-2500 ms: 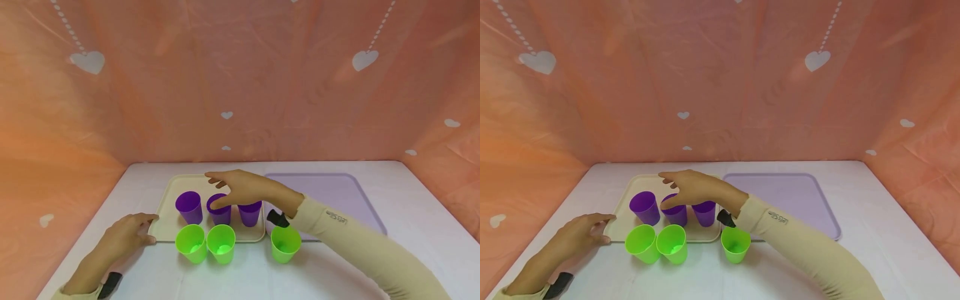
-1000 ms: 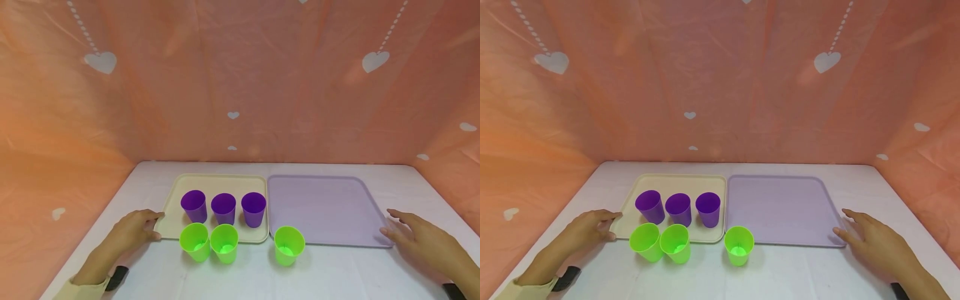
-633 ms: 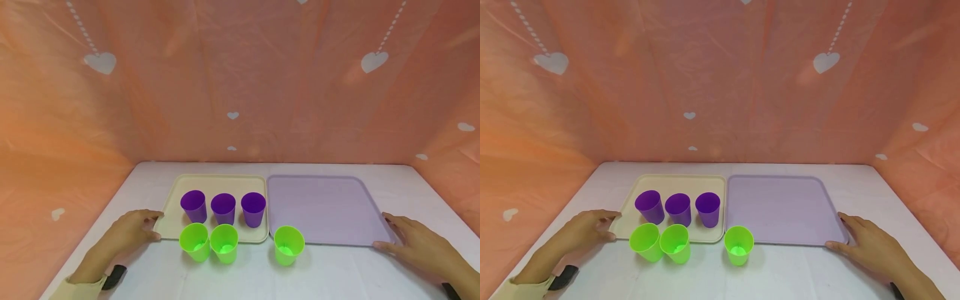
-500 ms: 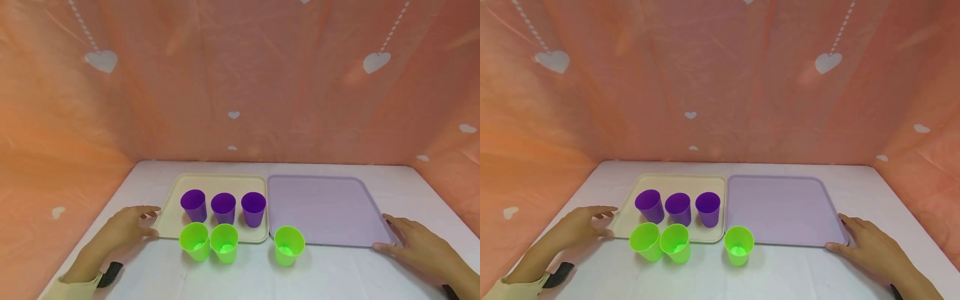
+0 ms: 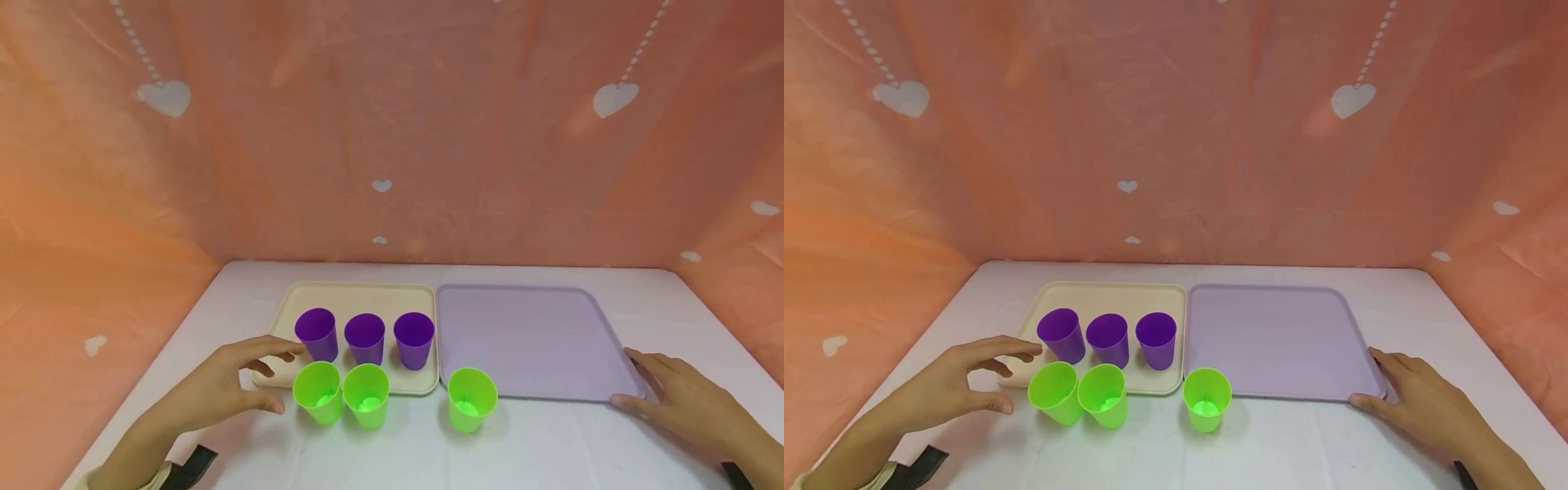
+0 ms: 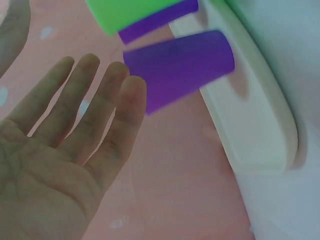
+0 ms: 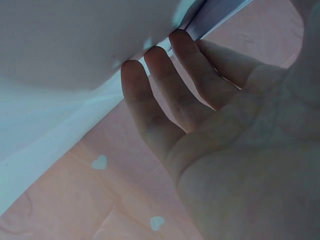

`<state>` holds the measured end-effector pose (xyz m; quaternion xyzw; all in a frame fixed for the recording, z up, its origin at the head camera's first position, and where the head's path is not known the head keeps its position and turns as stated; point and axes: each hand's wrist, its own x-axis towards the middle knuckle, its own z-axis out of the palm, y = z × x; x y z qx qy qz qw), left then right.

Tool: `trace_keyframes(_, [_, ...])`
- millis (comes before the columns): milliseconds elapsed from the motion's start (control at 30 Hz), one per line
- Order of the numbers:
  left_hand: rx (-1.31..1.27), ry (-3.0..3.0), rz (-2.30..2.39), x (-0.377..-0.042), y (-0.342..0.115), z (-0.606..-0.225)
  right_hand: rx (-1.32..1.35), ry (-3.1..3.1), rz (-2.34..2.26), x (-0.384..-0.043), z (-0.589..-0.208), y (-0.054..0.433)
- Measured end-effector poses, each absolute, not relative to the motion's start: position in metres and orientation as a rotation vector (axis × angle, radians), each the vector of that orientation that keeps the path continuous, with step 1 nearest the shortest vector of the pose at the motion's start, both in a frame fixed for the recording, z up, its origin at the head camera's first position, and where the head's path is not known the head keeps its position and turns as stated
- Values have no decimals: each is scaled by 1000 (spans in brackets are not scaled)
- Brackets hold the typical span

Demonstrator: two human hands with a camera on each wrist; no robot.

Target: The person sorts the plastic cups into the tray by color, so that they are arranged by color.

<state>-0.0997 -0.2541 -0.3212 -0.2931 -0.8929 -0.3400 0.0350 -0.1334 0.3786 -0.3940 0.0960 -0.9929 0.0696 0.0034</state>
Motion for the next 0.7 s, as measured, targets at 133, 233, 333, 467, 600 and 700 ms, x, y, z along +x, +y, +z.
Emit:
trace_keyframes(133, [-903, -2747, -1117, -98, -246, -327, 308, -3115, 207, -135, -393, 378])
trace_keyframes(233, [-885, -2775, -1181, -99, -238, -333, 312, -3126, 198, -135, -393, 378])
trace_keyframes(333, [-876, -2822, -1203, -99, -232, -337, 303, -3140, 192, -136, -393, 379])
trace_keyframes(467, [-879, -2872, -1171, -99, -228, -339, 288, -3146, 172, -136, -392, 379])
trace_keyframes(600, [-860, -2902, -1178, -99, -226, -341, 287, -3144, 170, -135, -392, 380])
trace_keyframes(700, [-809, -2948, -1200, -99, -226, -341, 307, -3137, 194, -133, -392, 379])
